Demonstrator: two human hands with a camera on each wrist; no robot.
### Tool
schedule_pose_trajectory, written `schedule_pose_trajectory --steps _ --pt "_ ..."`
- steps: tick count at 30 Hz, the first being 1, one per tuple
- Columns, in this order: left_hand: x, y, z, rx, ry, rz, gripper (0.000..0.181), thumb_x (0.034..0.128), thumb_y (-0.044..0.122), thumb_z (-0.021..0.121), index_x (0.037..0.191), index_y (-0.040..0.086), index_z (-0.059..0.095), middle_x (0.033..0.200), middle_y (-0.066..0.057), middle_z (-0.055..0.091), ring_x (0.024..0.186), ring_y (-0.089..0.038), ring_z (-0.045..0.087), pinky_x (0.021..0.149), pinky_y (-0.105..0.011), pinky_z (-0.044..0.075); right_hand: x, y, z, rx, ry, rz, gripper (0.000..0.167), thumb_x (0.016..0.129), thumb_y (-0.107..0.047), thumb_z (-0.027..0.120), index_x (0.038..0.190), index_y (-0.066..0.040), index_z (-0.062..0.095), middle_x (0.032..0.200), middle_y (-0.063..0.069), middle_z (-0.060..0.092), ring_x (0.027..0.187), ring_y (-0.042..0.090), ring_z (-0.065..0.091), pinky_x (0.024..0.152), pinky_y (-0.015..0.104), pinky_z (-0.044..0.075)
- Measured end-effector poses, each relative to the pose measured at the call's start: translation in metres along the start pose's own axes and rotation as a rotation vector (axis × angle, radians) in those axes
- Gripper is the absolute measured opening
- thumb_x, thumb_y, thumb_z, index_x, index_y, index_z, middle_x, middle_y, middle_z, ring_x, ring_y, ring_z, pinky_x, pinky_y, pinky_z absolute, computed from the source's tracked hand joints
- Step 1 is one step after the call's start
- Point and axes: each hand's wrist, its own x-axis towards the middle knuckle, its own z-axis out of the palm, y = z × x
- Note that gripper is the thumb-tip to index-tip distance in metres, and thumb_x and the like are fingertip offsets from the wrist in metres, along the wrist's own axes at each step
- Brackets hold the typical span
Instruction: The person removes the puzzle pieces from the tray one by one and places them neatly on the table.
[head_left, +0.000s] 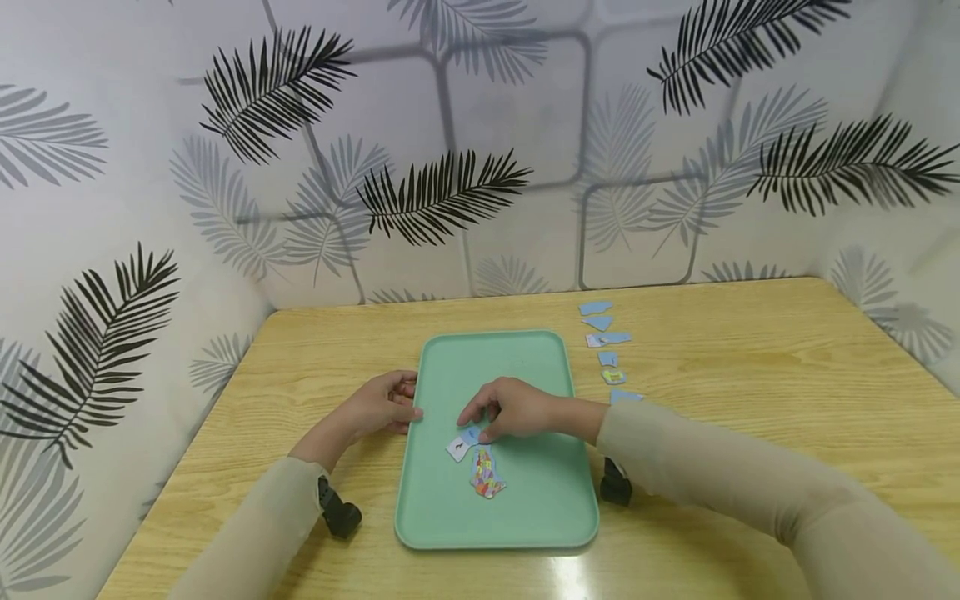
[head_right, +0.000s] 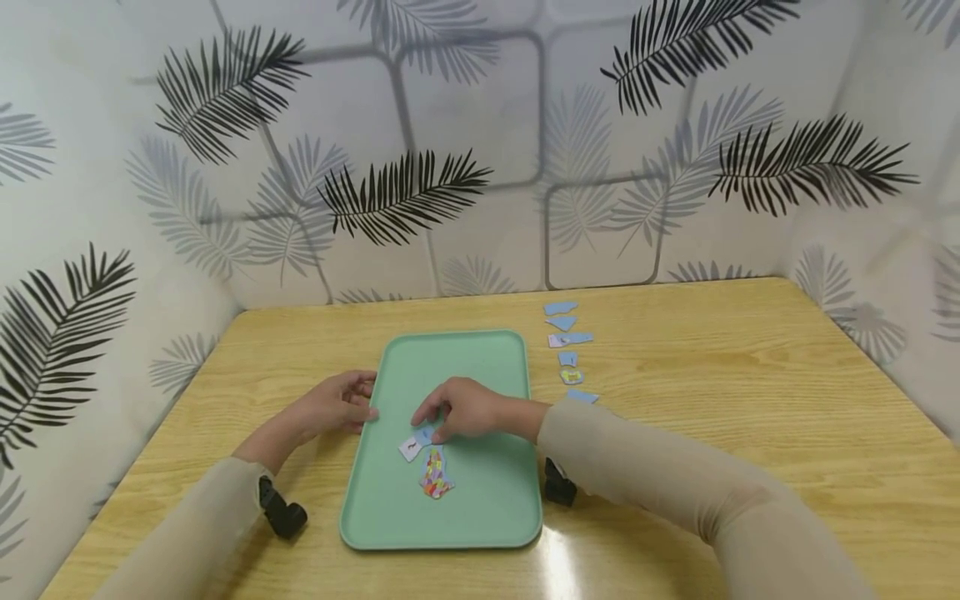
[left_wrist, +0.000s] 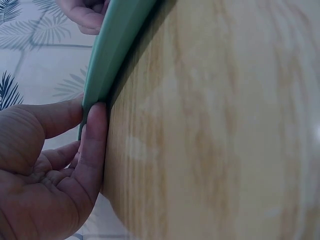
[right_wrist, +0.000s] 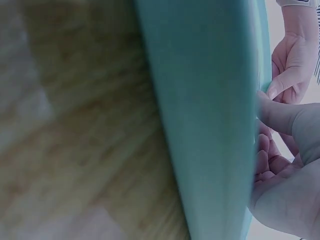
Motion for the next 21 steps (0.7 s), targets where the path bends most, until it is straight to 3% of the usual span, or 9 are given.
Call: schedule_pose_trajectory --steps 21 --pt "-0.0002 0.0003 0.0001 0.016 0.011 -0.005 0.064 0.0903 -0.004 0.065 0.147 -0.002 0.034 0.115 -0.015 0.046 0.092 -0.022 0.052 0.075 -0.034 0.057 0.0004 -0.0055 -0.0001 -0.109 -0.05 -0.021 0.024 0.084 -0.006 0.076 0.107 -0.013 0.076 0.092 -0.004 0.059 0.073 0.008 0.046 0.067 0.021 0.043"
